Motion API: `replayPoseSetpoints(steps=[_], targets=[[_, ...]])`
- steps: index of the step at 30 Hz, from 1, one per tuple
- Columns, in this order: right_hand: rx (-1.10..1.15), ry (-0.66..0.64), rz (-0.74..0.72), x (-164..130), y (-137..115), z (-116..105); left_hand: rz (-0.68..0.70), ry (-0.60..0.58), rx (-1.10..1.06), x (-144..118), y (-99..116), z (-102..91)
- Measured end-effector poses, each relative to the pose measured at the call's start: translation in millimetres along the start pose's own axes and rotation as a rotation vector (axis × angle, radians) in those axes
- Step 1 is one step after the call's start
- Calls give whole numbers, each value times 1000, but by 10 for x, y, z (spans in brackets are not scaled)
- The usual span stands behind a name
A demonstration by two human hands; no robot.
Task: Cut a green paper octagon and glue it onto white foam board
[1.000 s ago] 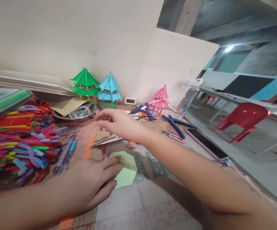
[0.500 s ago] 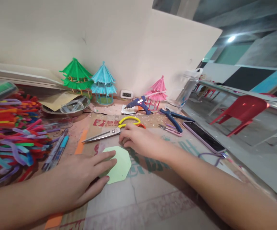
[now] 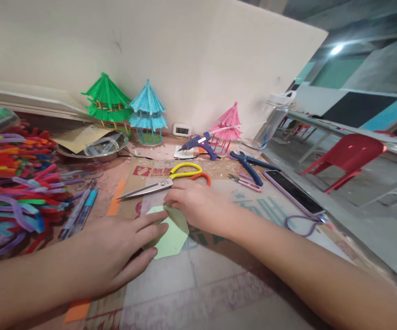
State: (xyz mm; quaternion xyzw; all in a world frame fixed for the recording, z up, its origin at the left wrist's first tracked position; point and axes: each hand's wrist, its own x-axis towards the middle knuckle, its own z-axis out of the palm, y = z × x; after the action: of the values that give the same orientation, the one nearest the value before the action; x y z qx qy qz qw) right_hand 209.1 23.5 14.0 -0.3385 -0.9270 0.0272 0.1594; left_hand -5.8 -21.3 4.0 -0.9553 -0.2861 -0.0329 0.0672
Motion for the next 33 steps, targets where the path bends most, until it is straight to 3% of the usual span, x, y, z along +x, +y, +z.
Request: replayPoseSetpoints(steps=[6,16,19,24,27,33], targets=[[-222,-7,-157,-34,-19,48,-15,-30,-12,-4,-8,4],[-172,26,-105,-44,-22,64,-6,5,-35,-33,-2,22],[-34,88,-5,-19,-14,58,6,54,-40,-39,-17,32],[476,235,166,11,-30,74,87,44,-56,-38,-68,35],[709,232,219,13,-53,128,143,77,-55,-55,-80,66],[727,220,275,16,-57,169,136,170,-22,-95,-94,135]])
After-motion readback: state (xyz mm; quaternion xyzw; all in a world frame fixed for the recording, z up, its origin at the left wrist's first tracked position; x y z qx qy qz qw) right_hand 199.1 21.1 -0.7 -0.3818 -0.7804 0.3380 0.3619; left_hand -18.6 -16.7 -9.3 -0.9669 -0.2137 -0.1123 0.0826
